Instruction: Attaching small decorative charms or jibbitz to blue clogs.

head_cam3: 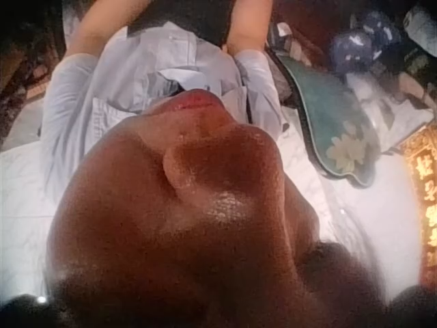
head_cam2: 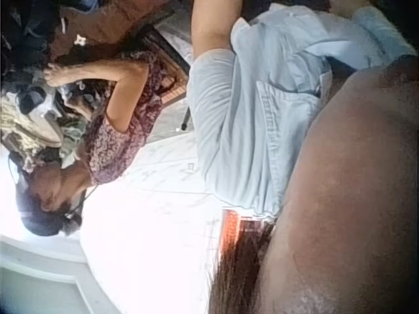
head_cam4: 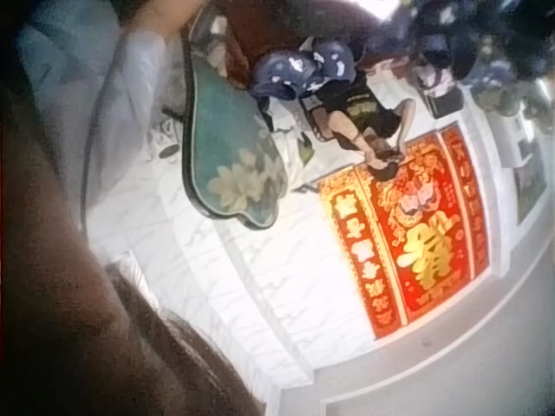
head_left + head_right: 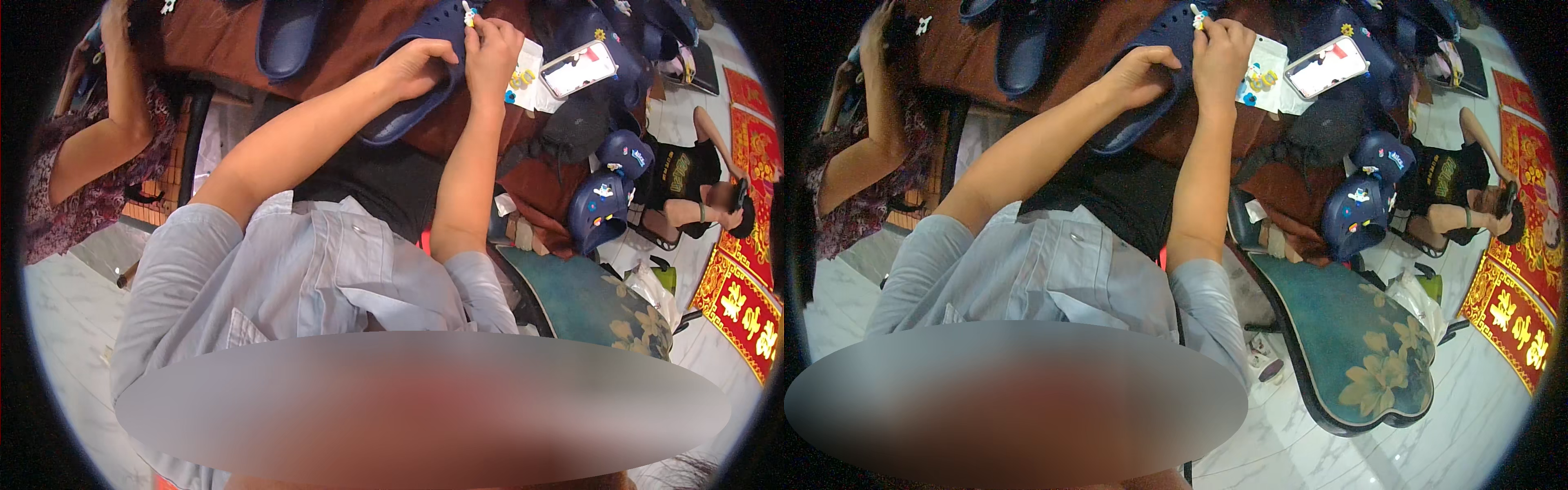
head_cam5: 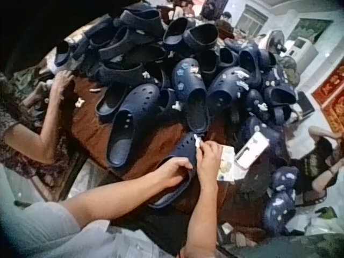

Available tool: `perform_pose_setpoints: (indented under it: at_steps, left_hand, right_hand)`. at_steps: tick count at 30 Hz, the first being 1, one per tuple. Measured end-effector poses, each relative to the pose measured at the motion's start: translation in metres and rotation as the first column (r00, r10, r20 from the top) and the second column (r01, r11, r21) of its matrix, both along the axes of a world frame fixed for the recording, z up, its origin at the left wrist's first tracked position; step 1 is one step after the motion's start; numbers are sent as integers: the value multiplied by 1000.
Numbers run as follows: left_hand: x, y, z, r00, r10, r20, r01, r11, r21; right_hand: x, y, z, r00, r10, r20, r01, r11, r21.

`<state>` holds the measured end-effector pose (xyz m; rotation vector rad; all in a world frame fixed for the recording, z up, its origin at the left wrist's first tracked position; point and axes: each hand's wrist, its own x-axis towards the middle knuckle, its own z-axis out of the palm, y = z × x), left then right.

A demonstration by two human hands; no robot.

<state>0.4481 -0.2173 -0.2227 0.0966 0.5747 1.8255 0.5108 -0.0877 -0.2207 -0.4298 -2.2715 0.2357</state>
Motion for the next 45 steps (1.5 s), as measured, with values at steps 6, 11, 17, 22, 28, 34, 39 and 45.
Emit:
perform_pose_setpoints:
  at_steps: [6, 11, 17, 22, 28, 34, 39, 45]
  left_hand:
    - [1, 1, -3, 999, 3, -39, -4, 999, -34]
    - [-2, 3, -13, 1000, -19, 23, 20, 1000, -21]
    - [0, 1, -5, 999, -23, 32, 23, 1000, 3]
    - [3, 1, 2, 999, 21, 34, -21, 1000, 0]
    - [-4, 4, -11, 1000, -5, -11, 5, 1000, 10]
    - [-1, 6, -21, 994, -18, -111, 5, 994, -114]
    - [-2, 8, -26, 992, 43, -117, -56, 992, -114]
    - [0, 7, -26, 990, 34, -134, -53, 989, -138]
  right_hand:
    - [1, -2, 24, 978, 35, 204, -64, 988, 138]
    - [-5, -8, 50, 962, 66, 266, -103, 987, 126]
    - [-15, -6, 49, 916, 1, 401, -101, 969, 226]
    - [-18, -9, 49, 887, -58, 458, -68, 965, 255]
    - [-8, -23, 46, 924, -78, 375, -7, 976, 220]
    - [13, -15, 12, 984, -29, 177, 16, 997, 77]
    - [34, -19, 5, 998, -43, 41, 47, 993, -109]
    - [65, -17, 0, 982, -189, -3, 186, 968, -168]
